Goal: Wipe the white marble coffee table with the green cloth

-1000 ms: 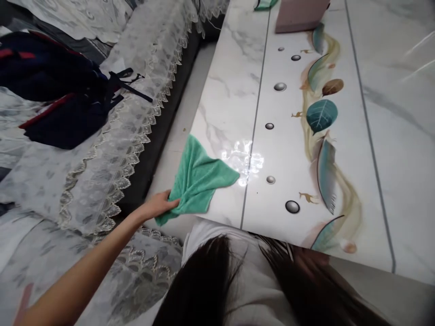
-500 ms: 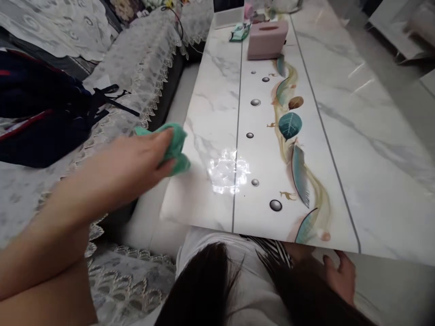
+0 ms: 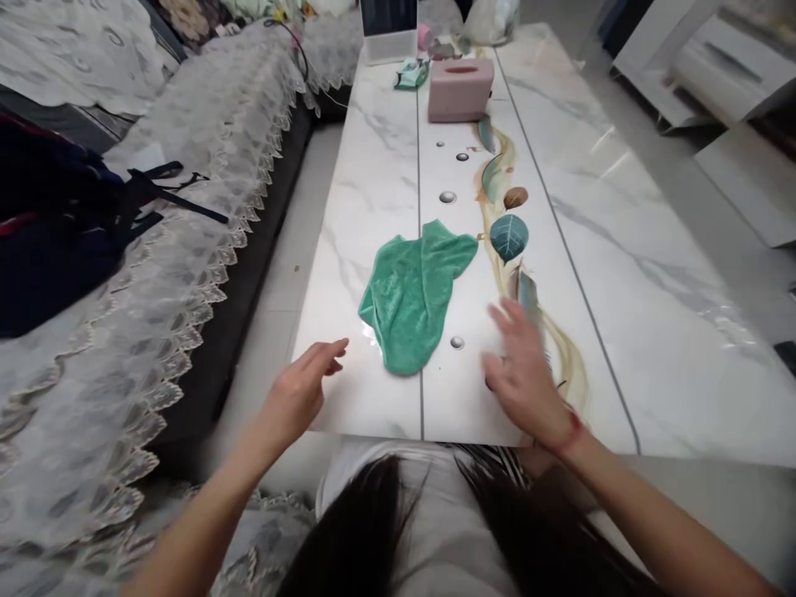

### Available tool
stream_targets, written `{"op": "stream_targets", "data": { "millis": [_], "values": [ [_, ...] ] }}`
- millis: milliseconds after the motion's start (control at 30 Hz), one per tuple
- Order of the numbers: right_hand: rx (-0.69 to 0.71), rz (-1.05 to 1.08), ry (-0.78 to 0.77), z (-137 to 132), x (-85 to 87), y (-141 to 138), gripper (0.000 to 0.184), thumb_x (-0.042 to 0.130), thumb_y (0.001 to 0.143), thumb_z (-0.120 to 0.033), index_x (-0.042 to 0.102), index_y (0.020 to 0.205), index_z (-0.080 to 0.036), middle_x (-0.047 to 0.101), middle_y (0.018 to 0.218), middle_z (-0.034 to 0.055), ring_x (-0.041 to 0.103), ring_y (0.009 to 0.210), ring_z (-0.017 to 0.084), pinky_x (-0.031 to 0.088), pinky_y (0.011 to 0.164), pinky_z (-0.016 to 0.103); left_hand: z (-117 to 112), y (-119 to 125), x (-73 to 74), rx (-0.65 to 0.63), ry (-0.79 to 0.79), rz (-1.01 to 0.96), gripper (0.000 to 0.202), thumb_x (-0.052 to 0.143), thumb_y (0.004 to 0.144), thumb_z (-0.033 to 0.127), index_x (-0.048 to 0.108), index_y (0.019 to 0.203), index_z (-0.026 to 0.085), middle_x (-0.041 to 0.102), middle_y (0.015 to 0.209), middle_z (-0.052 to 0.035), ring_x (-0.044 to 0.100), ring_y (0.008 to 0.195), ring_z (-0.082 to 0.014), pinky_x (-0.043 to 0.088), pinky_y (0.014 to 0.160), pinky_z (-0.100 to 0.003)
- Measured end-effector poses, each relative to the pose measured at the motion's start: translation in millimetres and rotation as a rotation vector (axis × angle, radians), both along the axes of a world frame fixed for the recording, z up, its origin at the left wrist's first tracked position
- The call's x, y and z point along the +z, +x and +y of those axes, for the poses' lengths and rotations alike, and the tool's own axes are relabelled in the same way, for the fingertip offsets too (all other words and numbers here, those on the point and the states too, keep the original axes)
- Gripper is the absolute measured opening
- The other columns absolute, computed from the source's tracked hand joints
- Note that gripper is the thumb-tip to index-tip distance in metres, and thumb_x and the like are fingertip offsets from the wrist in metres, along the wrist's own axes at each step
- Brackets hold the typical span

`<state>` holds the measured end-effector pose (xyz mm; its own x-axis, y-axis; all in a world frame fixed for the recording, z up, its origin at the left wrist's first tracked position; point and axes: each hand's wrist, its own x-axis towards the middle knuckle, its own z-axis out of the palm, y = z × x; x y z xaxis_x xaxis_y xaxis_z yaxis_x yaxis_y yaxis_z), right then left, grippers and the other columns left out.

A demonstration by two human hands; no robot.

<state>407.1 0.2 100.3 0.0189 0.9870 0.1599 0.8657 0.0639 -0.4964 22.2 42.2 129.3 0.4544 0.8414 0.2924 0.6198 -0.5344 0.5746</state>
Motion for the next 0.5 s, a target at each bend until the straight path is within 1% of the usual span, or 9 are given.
{"op": "stream_targets", "data": {
  "millis": [67,100,133,233,300,333,400,433,500],
  "values": [
    [0.102,-0.123,-0.225,76,-13.4,-53,0.093,0.047,0.112,-0.067,0.035,0.196,-0.029,0.024,0.201,0.0147,0.02,0.187,0.049,0.032,0.143,0.084,-21,-15,-20.6,0.138,0.04,-0.059,0.054,0.047,0.11,0.008,0.078,0.151,0.023,0.086,0.142,-0.0123,0.085,0.129,-0.0225,0.071,0.113,-0.037],
    [0.124,-0.182,-0.304,108,-17.6,-77,0.095,0.049,0.112,-0.068,0.034,0.196,-0.027,0.017,0.202,0.0155,0.012,0.188,0.052,0.027,0.142,0.087,-31,-18,-27.4,0.199,0.019,-0.111,0.048,0.053,0.113,0.016,0.077,0.154,0.024,0.083,0.151,-0.0128,0.08,0.141,-0.0254,0.068,0.122,-0.041],
    [0.128,-0.231,-0.353,134,-20.4,-98,0.097,0.049,0.113,-0.069,0.031,0.197,-0.025,0.011,0.203,0.0169,0.006,0.188,0.053,0.023,0.141,0.09,-40,-19,-32.0,0.261,-0.024,-0.185,0.043,0.058,0.116,0.025,0.078,0.155,0.025,0.081,0.156,-0.0129,0.077,0.147,-0.0276,0.065,0.127,-0.043],
    [0.096,-0.281,-0.358,191,-24.7,-136,0.098,0.047,0.117,-0.07,0.027,0.197,-0.018,0.006,0.202,0.0234,0.004,0.187,0.056,0.018,0.14,0.092,-49,-7,-37.5,0.426,-0.202,-0.448,0.044,0.059,0.12,0.049,0.083,0.146,0.022,0.083,0.152,-0.0151,0.079,0.144,-0.0321,0.067,0.125,-0.047],
    [0.076,-0.273,-0.331,219,-26.4,-144,0.097,0.045,0.118,-0.068,0.026,0.197,-0.014,0.007,0.201,0.0259,0.005,0.187,0.057,0.017,0.141,0.091,-40,5,-42.0,0.488,-0.246,-0.495,0.047,0.056,0.121,0.055,0.087,0.132,0.02,0.087,0.138,-0.0151,0.084,0.132,-0.0319,0.072,0.115,-0.046],
    [0.081,-0.268,-0.322,233,-27.0,-145,0.095,0.044,0.12,-0.065,0.025,0.197,-0.012,0.008,0.201,0.0265,0.006,0.187,0.056,0.017,0.141,0.091,-34,10,-46.2,0.481,-0.217,-0.461,0.044,0.057,0.121,0.052,0.087,0.127,0.021,0.089,0.13,-0.0137,0.086,0.124,-0.0303,0.073,0.11,-0.045],
    [0.109,-0.26,-0.303,264,-27.8,-141,0.088,0.038,0.123,-0.055,0.024,0.196,-0.009,0.009,0.201,0.0259,0.007,0.188,0.052,0.015,0.143,0.088,-25,14,-59.0,0.405,-0.041,-0.332,0.033,0.057,0.121,0.038,0.086,0.124,0.023,0.09,0.118,-0.0096,0.086,0.114,-0.0264,0.072,0.109,-0.043],
    [0.123,-0.257,-0.291,281,-27.8,-138,0.084,0.036,0.123,-0.049,0.025,0.196,-0.009,0.01,0.201,0.0249,0.008,0.189,0.049,0.014,0.144,0.087,-24,14,-67.3,0.365,0.077,-0.253,0.029,0.056,0.119,0.028,0.084,0.128,0.024,0.09,0.117,-0.0082,0.086,0.114,-0.0253,0.07,0.113,-0.045],
    [0.124,-0.258,-0.279,316,-27.3,-129,0.079,0.034,0.123,-0.04,0.027,0.196,-0.01,0.012,0.201,0.0224,0.011,0.189,0.045,0.013,0.146,0.085,-31,6,-86.1,0.337,0.271,-0.082,0.038,0.056,0.114,0.014,0.077,0.144,0.025,0.088,0.125,-0.0082,0.084,0.121,-0.026,0.063,0.125,-0.051]
  ]
}}
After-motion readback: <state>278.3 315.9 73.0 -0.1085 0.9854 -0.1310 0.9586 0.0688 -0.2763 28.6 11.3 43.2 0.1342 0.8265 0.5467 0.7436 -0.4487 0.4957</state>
